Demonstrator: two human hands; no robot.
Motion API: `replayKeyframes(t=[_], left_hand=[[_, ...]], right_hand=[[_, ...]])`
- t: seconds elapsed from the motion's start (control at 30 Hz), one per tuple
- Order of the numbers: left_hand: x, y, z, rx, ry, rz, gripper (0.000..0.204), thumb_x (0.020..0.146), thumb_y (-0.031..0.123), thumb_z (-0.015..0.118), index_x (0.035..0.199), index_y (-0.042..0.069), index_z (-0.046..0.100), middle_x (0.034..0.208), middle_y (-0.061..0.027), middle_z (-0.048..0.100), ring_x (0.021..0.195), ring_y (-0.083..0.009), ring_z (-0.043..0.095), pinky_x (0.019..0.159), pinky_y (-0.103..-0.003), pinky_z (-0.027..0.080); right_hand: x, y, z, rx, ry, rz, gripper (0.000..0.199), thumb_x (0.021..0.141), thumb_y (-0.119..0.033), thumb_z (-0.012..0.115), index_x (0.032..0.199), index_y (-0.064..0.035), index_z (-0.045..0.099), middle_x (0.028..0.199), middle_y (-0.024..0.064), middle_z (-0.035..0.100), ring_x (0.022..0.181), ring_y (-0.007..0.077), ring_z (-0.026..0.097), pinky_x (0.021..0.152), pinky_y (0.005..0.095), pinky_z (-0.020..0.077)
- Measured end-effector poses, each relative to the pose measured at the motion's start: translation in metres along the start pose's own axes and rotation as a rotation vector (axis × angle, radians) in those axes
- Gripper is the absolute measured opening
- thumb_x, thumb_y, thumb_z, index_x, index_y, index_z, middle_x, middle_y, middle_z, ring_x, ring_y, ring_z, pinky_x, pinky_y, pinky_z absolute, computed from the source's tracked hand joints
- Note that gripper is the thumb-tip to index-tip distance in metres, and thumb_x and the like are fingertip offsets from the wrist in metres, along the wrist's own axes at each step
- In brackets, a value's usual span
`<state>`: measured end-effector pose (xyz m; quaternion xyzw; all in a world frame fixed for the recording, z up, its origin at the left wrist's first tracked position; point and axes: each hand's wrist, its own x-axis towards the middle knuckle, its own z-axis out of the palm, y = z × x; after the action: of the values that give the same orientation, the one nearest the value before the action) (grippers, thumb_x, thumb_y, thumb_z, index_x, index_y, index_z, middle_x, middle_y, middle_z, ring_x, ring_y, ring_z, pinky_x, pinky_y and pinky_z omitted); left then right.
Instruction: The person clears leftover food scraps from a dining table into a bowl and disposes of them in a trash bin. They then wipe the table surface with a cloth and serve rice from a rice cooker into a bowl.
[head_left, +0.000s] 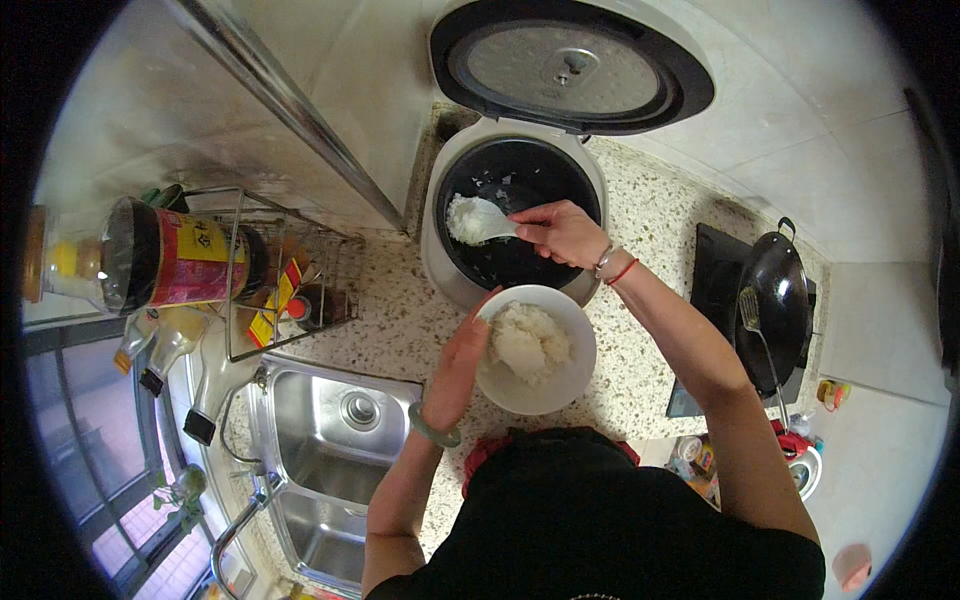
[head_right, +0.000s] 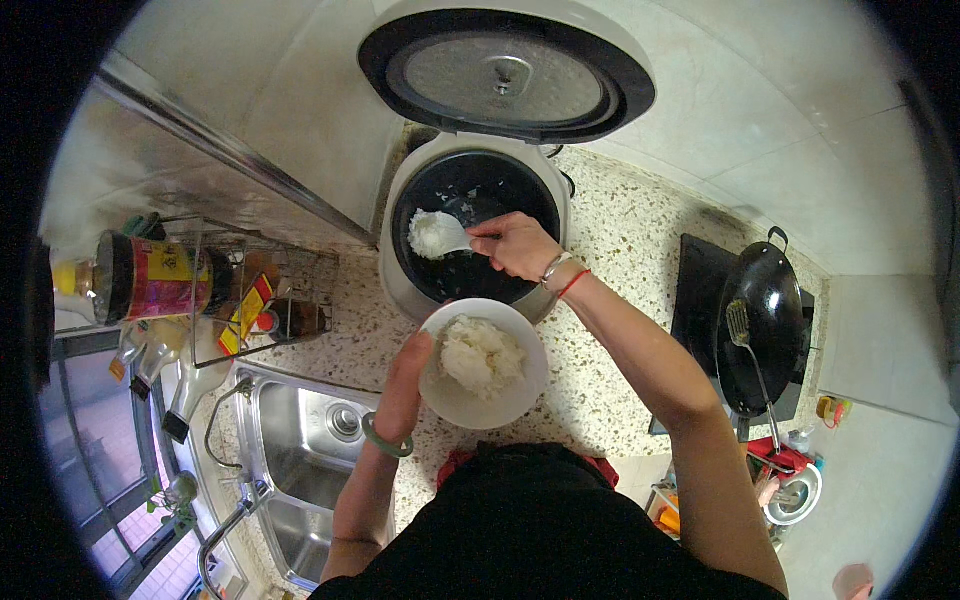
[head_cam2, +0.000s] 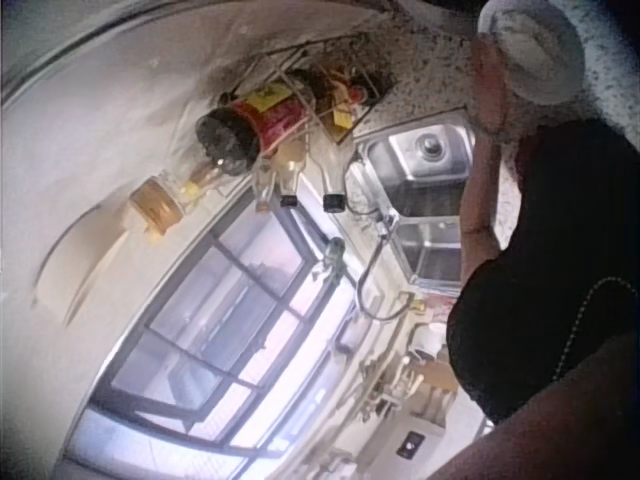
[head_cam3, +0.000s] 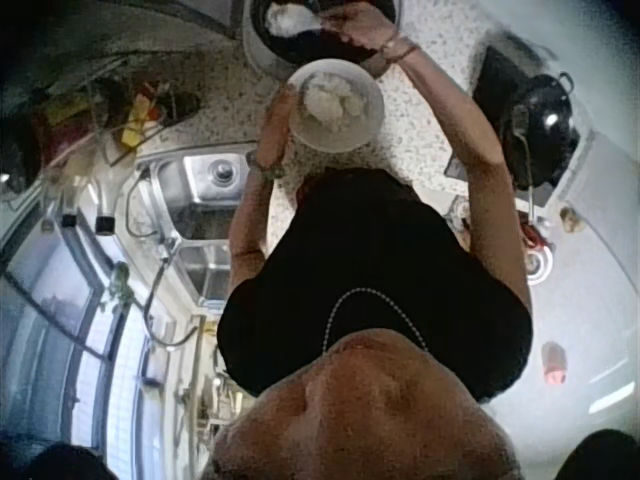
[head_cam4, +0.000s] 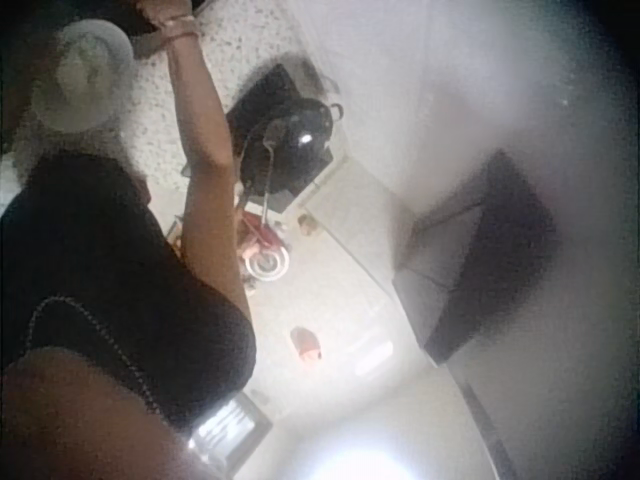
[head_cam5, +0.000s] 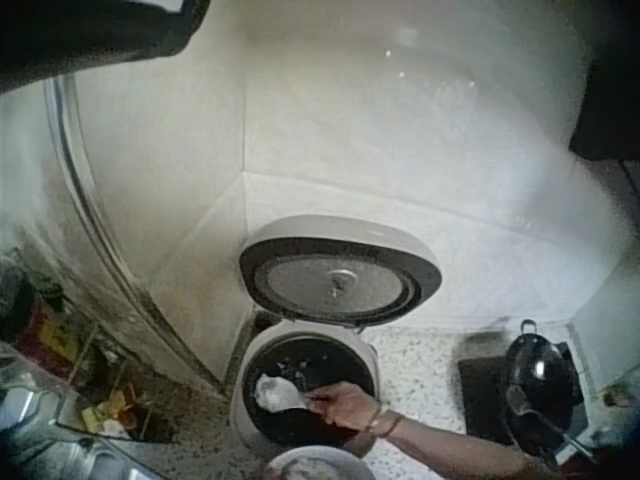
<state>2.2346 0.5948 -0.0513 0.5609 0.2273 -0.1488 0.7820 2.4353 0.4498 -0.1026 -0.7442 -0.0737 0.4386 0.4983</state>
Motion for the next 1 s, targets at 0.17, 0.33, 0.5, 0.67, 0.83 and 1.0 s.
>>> replayKeyframes(t=[0.17, 0.33, 0.5, 0.67, 0.83, 1.0], left_hand=[[-0.005, 0.006, -0.005, 0.050, 0.128, 0.008, 0.052, 0.101, 0.038, 0.038, 0.135, 0.000, 0.046, 0.128, -0.0107, 0.054, 0.117, -0.0181, 0.049, 0.101, -0.031, 0.037], [0.000, 0.027, -0.001, 0.097, 0.160, 0.078, 0.052, 0.101, 0.039, 0.036, 0.134, 0.001, 0.047, 0.127, -0.0115, 0.054, 0.114, -0.0181, 0.051, 0.098, -0.030, 0.039], [0.015, 0.032, 0.011, -0.143, 0.157, 0.126, 0.057, 0.102, 0.044, 0.033, 0.139, 0.002, 0.040, 0.133, -0.0120, 0.050, 0.121, -0.0191, 0.050, 0.101, -0.031, 0.039], [0.026, 0.033, 0.024, -0.284, 0.114, 0.180, 0.061, 0.102, 0.046, 0.030, 0.141, 0.000, 0.036, 0.135, -0.0122, 0.048, 0.123, -0.0198, 0.049, 0.103, -0.031, 0.040], [0.032, 0.020, 0.020, -0.362, 0.107, 0.194, 0.059, 0.103, 0.044, 0.030, 0.140, 0.000, 0.036, 0.135, -0.0121, 0.049, 0.121, -0.0192, 0.051, 0.102, -0.031, 0.040], [0.034, 0.012, 0.017, -0.212, 0.214, 0.182, 0.057, 0.103, 0.044, 0.031, 0.135, 0.000, 0.044, 0.128, -0.0117, 0.054, 0.116, -0.0174, 0.053, 0.098, -0.030, 0.042]], right_hand=[[-0.020, -0.005, -0.006, 0.158, 0.011, -0.096, 0.030, 0.093, -0.022, 0.062, 0.121, -0.0107, 0.064, 0.060, -0.0031, 0.052, 0.048, 0.0021, 0.041, 0.041, 0.0194, 0.0311], [-0.078, -0.025, -0.033, 0.123, 0.132, -0.246, 0.031, 0.094, -0.019, 0.060, 0.125, -0.0119, 0.062, 0.063, -0.0056, 0.051, 0.052, 0.0000, 0.042, 0.044, 0.0176, 0.0324], [-0.142, -0.033, -0.040, -0.227, 0.355, -0.614, 0.035, 0.088, -0.013, 0.066, 0.124, -0.0140, 0.063, 0.071, 0.0018, 0.064, 0.054, 0.0088, 0.052, 0.051, 0.0245, 0.0441], [-0.164, -0.018, -0.031, -1.075, 0.595, -0.992, 0.042, 0.079, -0.011, 0.069, 0.121, -0.0187, 0.066, 0.055, 0.0027, 0.047, 0.046, 0.0166, 0.051, 0.045, 0.0304, 0.0432], [-0.173, -0.022, -0.034, -0.935, 0.580, -0.908, 0.042, 0.079, -0.010, 0.070, 0.120, -0.0168, 0.066, 0.064, 0.0031, 0.058, 0.050, 0.0160, 0.054, 0.047, 0.0297, 0.0444], [-0.159, -0.032, -0.040, -0.433, 0.527, -0.682, 0.036, 0.082, -0.011, 0.069, 0.118, -0.0115, 0.066, 0.080, 0.0103, 0.068, 0.056, 0.0180, 0.060, 0.052, 0.0286, 0.0471]])
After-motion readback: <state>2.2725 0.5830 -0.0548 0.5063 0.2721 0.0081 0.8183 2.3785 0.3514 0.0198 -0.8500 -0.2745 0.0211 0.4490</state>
